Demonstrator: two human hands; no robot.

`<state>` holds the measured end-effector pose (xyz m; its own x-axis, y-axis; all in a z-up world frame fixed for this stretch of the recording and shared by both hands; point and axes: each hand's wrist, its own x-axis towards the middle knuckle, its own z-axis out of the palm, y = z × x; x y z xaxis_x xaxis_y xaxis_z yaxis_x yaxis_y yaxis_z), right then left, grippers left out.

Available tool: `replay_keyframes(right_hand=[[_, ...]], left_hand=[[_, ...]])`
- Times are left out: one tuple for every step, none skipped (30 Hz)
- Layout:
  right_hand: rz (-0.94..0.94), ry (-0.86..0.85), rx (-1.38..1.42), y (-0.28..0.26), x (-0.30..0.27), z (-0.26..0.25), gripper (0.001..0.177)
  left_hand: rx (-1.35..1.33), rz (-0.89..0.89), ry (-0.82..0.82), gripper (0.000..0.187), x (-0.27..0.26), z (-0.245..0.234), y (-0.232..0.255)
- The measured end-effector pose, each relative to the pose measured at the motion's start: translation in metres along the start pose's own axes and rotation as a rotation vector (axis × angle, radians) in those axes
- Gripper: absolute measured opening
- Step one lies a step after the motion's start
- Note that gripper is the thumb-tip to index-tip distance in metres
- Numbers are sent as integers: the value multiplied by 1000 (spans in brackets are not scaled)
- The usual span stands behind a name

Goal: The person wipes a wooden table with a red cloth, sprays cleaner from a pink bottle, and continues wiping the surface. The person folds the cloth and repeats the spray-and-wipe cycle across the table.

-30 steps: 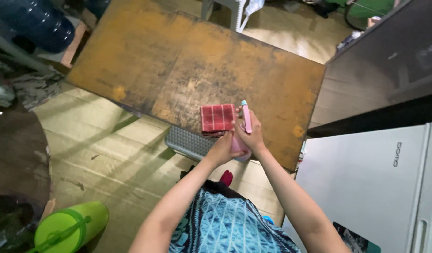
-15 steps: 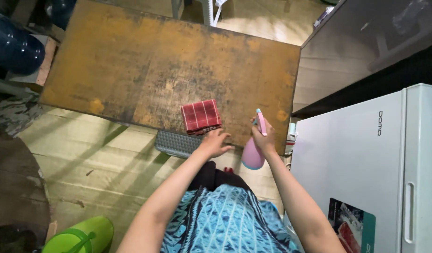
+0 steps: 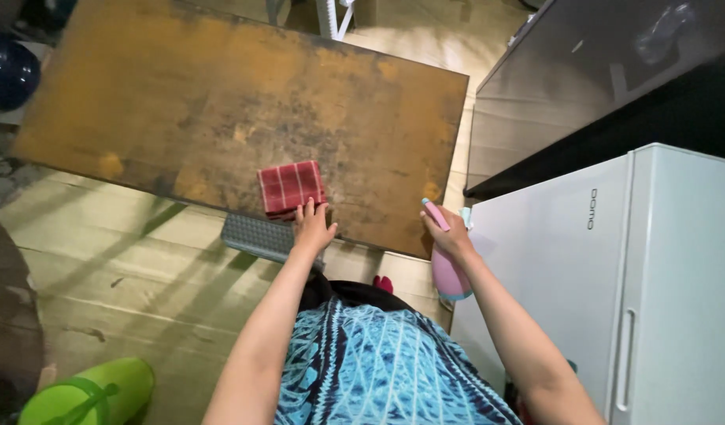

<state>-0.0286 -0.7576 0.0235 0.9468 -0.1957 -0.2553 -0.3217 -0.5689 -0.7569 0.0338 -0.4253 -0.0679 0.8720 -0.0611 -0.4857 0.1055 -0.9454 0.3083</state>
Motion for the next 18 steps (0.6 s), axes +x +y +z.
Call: replay_keyframes(right_hand=[[-1,-4,-4,9,-1,-5,30],[13,-48,-28,18,-3,-9,35],[28,-93,-51,27,-6,-12,39],[29,-98,-55,33,-5,-16,39],[10,-126,-70,40,-7,-18,38],[-9,-155,-85,47,-10,-19,37],[-3,-162,-85,49,-13,-23,37],[-7,-203,-111,51,-17,-27,35],[-12,-242,-135,51,-18,-31,33],[-8,-247,-134,57,-20,-31,33],[-41,-262,-126,62,-20,-30,30],[-73,-276,-118,67,-21,-30,27],[-72,-278,-118,62,-25,-33,27],[-67,-303,-112,56,-30,-36,27],[-64,-327,-106,48,-33,-39,28],[-64,-329,-106,48,-34,-41,28],[-77,-349,-121,47,-35,-42,28],[-90,-368,-135,46,-37,-42,29]], left_hand=[[-5,-3,-1,66,-6,3,13],[-32,11,44,62,-13,6,25],[-58,24,88,59,-20,9,36],[-62,20,86,59,-16,18,44],[-89,44,130,58,-15,29,50],[-115,68,175,57,-14,40,56],[-116,62,167,57,-21,43,66],[-120,59,144,56,-27,45,75],[-123,59,124,55,-32,45,85],[-122,55,118,55,-36,49,91],[-116,56,74,56,-38,52,97],[-111,57,30,56,-40,54,102],[-112,55,29,56,-42,57,106],[-100,46,5,56,-44,60,110],[-89,38,-17,55,-45,61,113],[-90,36,-17,55,-45,62,115],[-67,32,-23,55,-45,63,115],[-44,27,-28,54,-44,65,116]])
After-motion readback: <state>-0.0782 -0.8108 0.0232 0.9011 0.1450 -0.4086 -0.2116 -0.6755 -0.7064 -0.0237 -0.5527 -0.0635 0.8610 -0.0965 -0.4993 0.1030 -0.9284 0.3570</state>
